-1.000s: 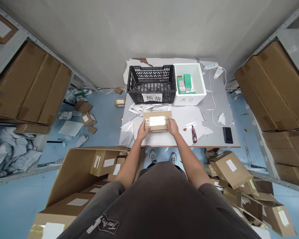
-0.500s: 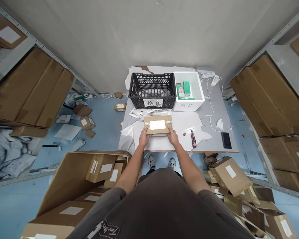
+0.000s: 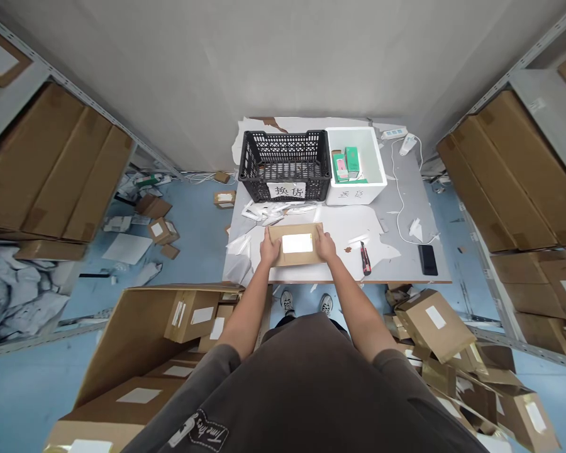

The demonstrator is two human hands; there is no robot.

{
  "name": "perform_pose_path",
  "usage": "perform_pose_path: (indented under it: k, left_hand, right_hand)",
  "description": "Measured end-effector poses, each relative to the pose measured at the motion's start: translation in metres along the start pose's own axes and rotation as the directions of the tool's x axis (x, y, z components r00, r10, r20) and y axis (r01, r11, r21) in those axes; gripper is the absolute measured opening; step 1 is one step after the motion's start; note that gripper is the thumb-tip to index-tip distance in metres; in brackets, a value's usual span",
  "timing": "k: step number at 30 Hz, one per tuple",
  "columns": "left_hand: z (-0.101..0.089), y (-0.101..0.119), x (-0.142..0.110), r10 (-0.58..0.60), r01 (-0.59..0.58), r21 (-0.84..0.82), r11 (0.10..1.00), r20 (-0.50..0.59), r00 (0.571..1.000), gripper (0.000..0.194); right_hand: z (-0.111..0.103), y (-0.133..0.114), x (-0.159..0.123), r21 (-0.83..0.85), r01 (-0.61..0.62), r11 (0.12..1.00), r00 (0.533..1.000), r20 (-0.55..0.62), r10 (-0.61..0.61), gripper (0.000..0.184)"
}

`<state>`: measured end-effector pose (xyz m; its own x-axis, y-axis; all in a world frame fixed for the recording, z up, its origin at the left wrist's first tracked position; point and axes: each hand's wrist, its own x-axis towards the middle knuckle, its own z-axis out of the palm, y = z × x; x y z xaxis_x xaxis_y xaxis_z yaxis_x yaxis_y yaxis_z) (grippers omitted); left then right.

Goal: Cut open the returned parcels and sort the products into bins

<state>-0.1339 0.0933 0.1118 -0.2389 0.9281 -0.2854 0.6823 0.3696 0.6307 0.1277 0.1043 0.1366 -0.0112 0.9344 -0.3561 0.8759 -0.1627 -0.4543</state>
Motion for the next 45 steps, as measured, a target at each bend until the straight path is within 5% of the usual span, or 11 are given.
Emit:
perform_pose_path:
  k: [6, 11, 16, 23, 27, 32, 37, 45]
  left_hand:
    - [0.018, -0.042, -0.014, 0.163, -0.153, -0.111, 0.982, 0.091, 0.982, 0.078]
    - [0.026, -0.066, -0.038, 0.243, -0.222, -0.154, 0.963, 0.13, 0.961, 0.105]
    - [0.025, -0.058, -0.04, 0.187, -0.179, -0.099, 0.979, 0.074, 0.98, 0.097]
    - [-0.013, -0.02, -0.015, 0.119, -0.124, -0.083, 0.989, -0.056, 0.991, 0.083]
    - [-0.014, -0.004, 0.004, 0.085, -0.09, -0.089, 0.992, -0.061, 0.994, 0.09]
    - [0.0, -0.024, -0.002, 0.228, -0.226, -0.07, 0.972, 0.025, 0.973, 0.094]
    - [0.008, -0.047, -0.016, 0.18, -0.17, -0.105, 0.98, 0.097, 0.979, 0.08]
    - [0.012, -0.051, -0.014, 0.244, -0.237, -0.1, 0.966, 0.067, 0.967, 0.079]
  right_hand:
    - [0.016, 0.024, -0.012, 0.056, 0.066, 0.996, 0.994, 0.083, -0.07, 0.071]
    - [0.031, 0.039, -0.037, 0.04, 0.075, 0.996, 0.988, 0.135, -0.08, 0.088]
    - [0.035, 0.03, -0.044, -0.003, 0.017, 1.0, 0.996, 0.087, -0.017, 0.08]
    - [-0.015, 0.02, -0.018, 0.036, 0.155, 0.987, 0.985, -0.079, -0.152, 0.059]
    - [-0.017, 0.015, -0.001, 0.089, 0.142, 0.986, 0.988, -0.072, -0.136, 0.065]
    - [0.012, 0.015, -0.01, 0.078, 0.139, 0.987, 0.988, 0.055, -0.144, 0.077]
    - [0.034, 0.013, -0.026, 0.025, 0.045, 0.999, 0.99, 0.13, -0.048, 0.084]
    - [0.033, 0.004, -0.03, -0.015, 0.017, 1.0, 0.994, 0.11, -0.016, 0.075]
